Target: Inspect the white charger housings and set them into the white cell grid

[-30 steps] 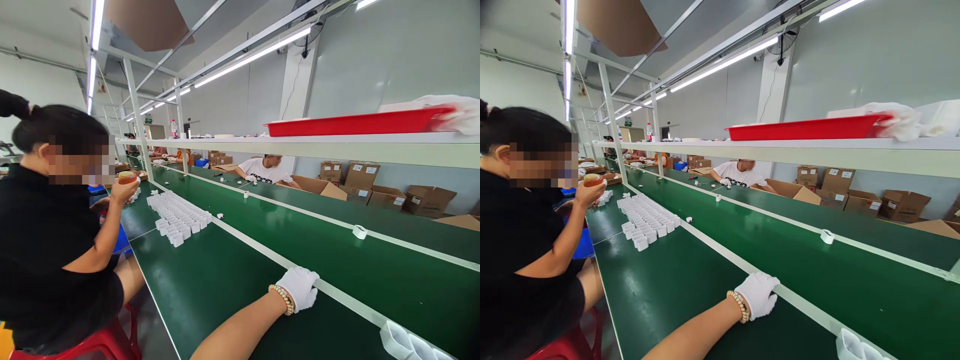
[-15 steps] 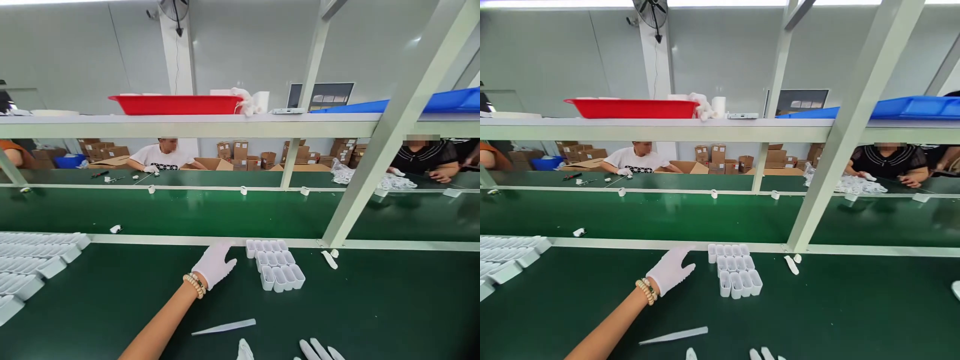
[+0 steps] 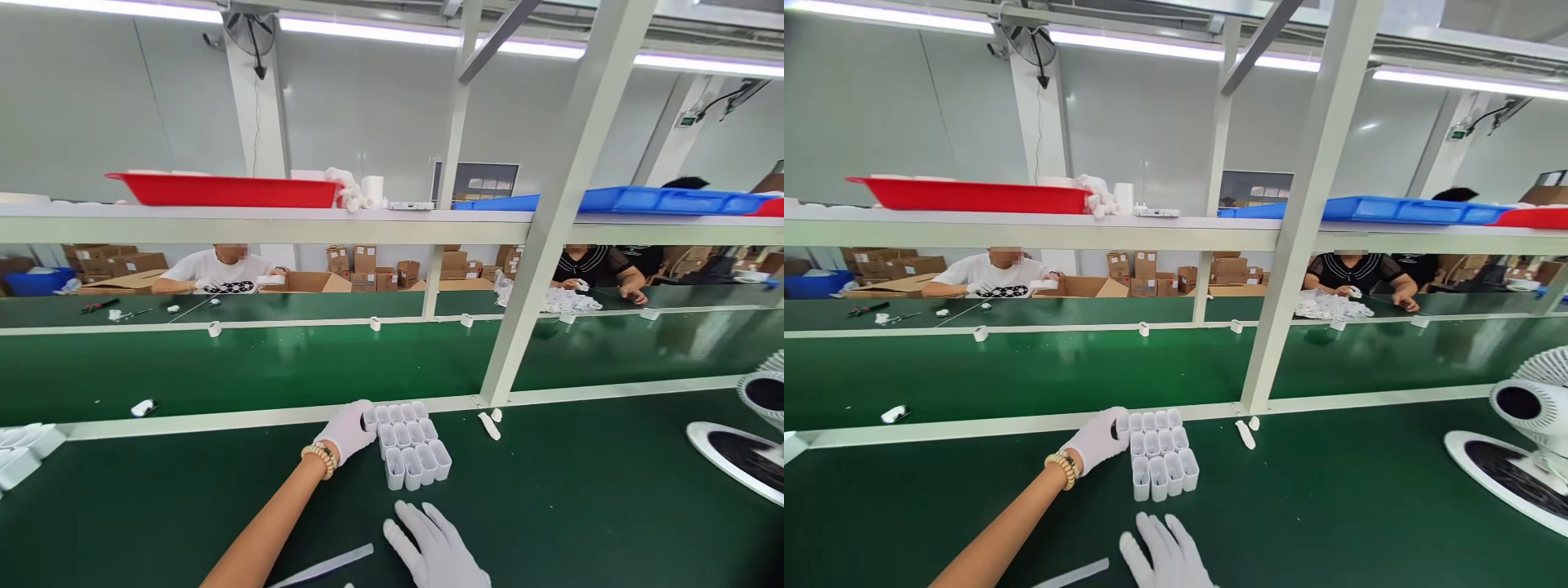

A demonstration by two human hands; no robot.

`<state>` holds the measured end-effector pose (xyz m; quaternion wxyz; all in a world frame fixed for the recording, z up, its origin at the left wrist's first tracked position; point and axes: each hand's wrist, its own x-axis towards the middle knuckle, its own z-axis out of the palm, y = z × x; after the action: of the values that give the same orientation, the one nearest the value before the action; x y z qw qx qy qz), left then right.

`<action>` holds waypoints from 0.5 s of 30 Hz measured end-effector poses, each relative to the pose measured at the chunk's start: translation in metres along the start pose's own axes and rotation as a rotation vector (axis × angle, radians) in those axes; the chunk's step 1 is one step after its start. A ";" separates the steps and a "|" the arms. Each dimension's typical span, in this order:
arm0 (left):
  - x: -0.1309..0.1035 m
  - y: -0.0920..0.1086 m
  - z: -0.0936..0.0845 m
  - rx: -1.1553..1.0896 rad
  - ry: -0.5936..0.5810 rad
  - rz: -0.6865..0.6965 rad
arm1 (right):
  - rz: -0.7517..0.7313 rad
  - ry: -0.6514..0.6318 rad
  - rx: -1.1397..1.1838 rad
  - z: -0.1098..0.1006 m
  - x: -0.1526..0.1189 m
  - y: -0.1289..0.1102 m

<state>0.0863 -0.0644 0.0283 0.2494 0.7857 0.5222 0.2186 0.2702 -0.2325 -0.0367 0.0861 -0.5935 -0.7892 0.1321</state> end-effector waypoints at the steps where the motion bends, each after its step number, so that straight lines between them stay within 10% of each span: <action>1: -0.001 0.000 -0.001 -0.002 -0.011 -0.018 | 0.002 -0.067 0.028 -0.004 0.006 -0.002; 4: -0.007 -0.001 -0.005 -0.009 0.005 -0.079 | -0.050 -0.167 0.058 -0.015 0.016 -0.015; 10: -0.042 -0.023 -0.021 -0.029 0.071 -0.161 | -0.049 0.166 -0.004 -0.022 0.014 -0.041; 15: -0.071 -0.043 -0.028 -0.145 0.195 -0.202 | -0.257 0.298 -0.038 -0.003 0.022 -0.009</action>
<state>0.0132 -0.1117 0.0177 0.2743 0.6841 0.6032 0.3048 0.2567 -0.2138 -0.0313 0.2070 -0.5023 -0.8394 0.0156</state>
